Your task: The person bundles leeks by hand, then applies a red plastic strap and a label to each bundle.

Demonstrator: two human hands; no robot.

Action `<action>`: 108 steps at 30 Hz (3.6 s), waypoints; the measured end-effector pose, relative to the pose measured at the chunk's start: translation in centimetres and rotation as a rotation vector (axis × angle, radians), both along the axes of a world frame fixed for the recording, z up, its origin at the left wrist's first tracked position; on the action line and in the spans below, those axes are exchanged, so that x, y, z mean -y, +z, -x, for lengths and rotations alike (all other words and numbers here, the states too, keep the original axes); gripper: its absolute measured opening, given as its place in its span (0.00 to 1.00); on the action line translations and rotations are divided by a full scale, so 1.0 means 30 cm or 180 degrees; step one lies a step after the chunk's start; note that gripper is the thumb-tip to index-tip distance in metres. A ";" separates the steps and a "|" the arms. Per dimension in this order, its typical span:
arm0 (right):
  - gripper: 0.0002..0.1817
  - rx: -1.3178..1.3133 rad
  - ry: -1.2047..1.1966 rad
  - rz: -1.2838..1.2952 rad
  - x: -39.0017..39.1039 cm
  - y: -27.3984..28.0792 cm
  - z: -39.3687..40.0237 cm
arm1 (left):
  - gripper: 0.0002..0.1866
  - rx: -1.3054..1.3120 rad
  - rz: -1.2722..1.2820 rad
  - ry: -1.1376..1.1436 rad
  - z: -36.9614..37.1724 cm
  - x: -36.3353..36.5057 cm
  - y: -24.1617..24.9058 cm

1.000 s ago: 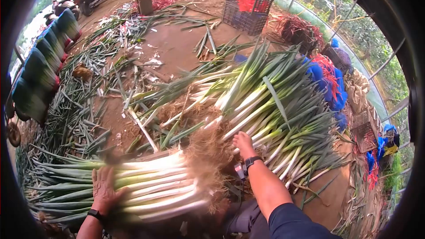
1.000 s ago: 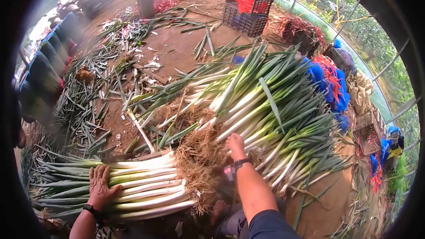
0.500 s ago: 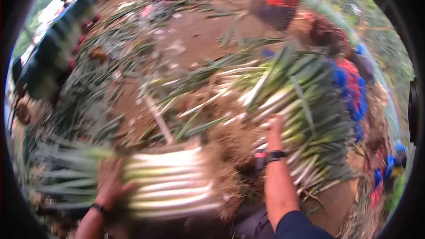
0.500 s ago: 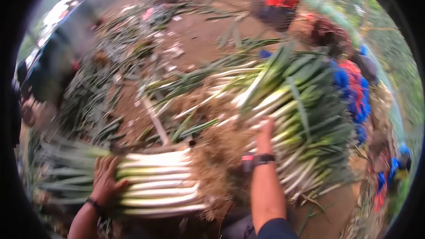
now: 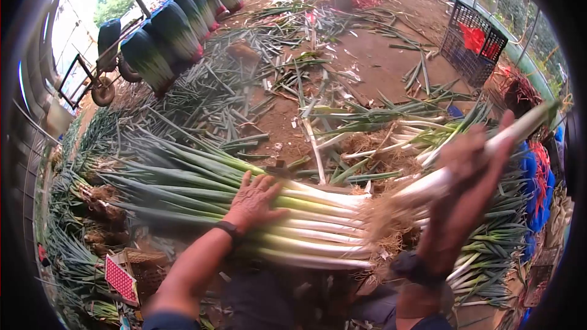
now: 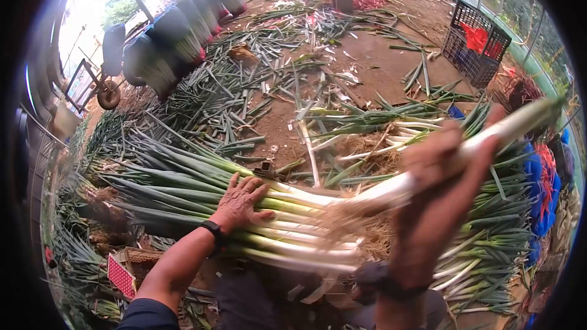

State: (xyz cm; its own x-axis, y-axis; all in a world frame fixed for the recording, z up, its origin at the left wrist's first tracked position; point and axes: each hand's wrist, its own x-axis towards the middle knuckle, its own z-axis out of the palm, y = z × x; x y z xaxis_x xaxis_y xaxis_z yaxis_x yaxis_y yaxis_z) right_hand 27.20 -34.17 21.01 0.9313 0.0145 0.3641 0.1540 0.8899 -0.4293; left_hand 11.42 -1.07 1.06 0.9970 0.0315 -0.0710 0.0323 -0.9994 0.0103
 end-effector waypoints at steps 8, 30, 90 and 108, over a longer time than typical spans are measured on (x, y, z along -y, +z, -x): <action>0.28 0.0197 0.1007 0.1722 -0.215 -0.471 0.000 | 0.43 0.0173 0.0124 0.0003 -0.007 0.009 -0.009; 0.20 0.1806 0.0542 0.5790 -0.272 -0.953 -0.043 | 0.29 0.0941 0.0156 -0.0420 0.017 0.006 0.018; 0.24 0.2068 0.0835 0.6016 -0.125 -0.965 0.059 | 0.29 -0.0195 0.0759 -0.0267 0.025 0.036 0.054; 0.13 0.1845 -0.0586 0.6033 -0.029 -0.935 0.154 | 0.28 0.0496 -0.0009 -0.0014 0.047 0.095 0.045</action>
